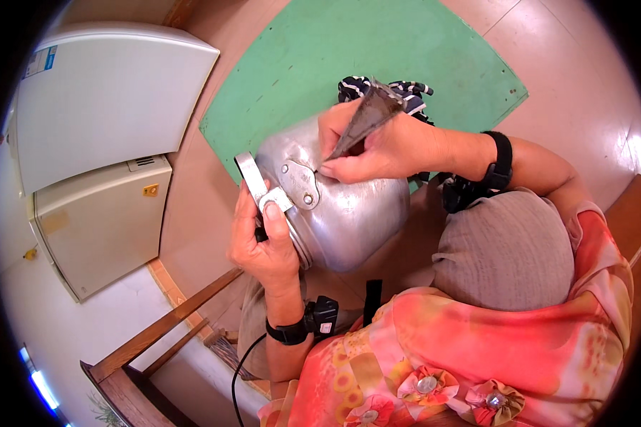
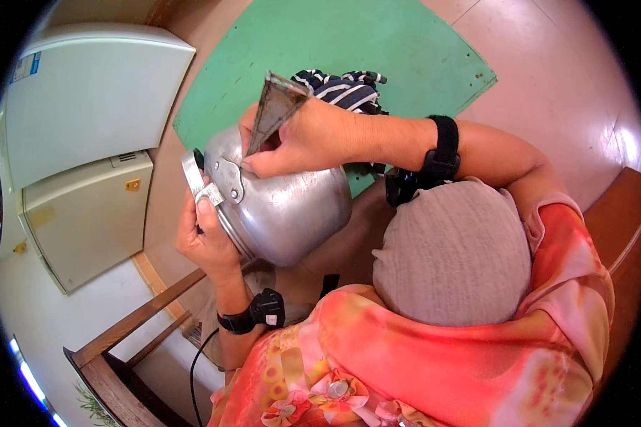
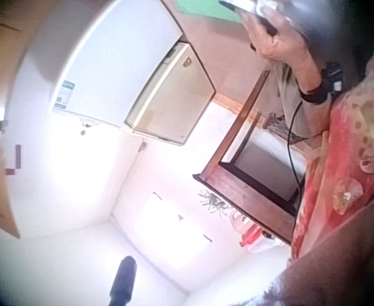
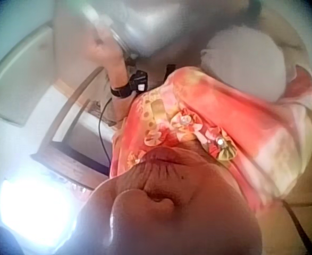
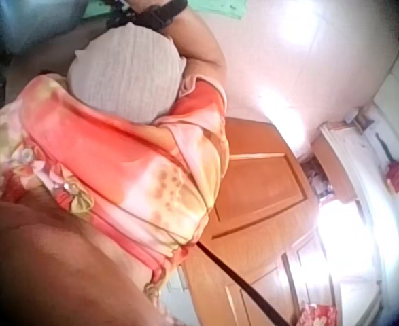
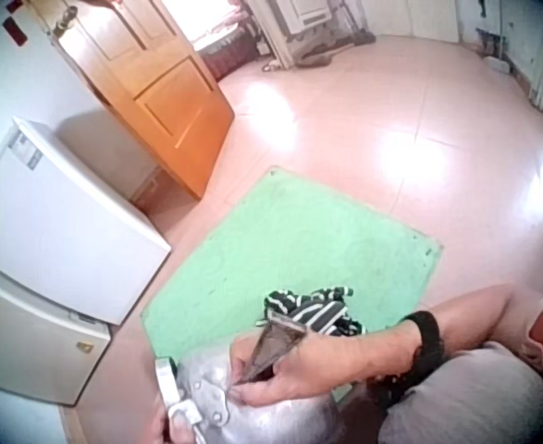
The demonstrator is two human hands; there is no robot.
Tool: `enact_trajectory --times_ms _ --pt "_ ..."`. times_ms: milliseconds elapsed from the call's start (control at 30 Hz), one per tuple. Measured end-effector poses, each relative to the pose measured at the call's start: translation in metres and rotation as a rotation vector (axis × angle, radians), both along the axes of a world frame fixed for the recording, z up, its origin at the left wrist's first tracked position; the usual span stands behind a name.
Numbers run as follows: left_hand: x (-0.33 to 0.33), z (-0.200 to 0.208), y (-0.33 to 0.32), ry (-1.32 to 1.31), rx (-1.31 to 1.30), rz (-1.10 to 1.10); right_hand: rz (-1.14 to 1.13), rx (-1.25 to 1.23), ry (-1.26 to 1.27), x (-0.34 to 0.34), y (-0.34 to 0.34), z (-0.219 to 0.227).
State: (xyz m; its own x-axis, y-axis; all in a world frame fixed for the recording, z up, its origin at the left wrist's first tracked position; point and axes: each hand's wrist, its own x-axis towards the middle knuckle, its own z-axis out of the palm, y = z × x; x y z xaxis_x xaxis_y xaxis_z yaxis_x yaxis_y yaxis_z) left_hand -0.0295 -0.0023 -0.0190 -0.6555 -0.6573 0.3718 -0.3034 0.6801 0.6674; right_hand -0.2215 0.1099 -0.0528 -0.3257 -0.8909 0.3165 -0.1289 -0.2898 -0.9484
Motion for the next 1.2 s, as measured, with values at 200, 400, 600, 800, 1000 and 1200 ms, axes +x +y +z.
enact_trajectory --times_ms 200,400,600,800,1000,1200 --pt "0.001 0.000 0.001 0.028 0.062 0.015 0.054 0.017 0.004 0.001 0.000 0.002" --pt "0.000 0.000 0.001 0.007 0.022 -0.002 -0.018 0.045 0.012 0.000 0.001 0.006" --pt "-0.001 0.000 0.001 -0.003 -0.004 0.011 0.009 0.066 0.022 0.000 0.001 0.010" --pt "-0.002 0.001 0.001 -0.020 -0.009 -0.007 0.021 0.115 -0.028 -0.003 0.002 0.011" --pt "-0.003 0.001 0.003 0.003 -0.008 0.001 0.046 0.089 -0.093 -0.005 0.002 0.010" --pt "-0.003 0.003 0.002 -0.005 -0.034 -0.024 0.060 0.049 -0.032 -0.006 0.002 0.009"
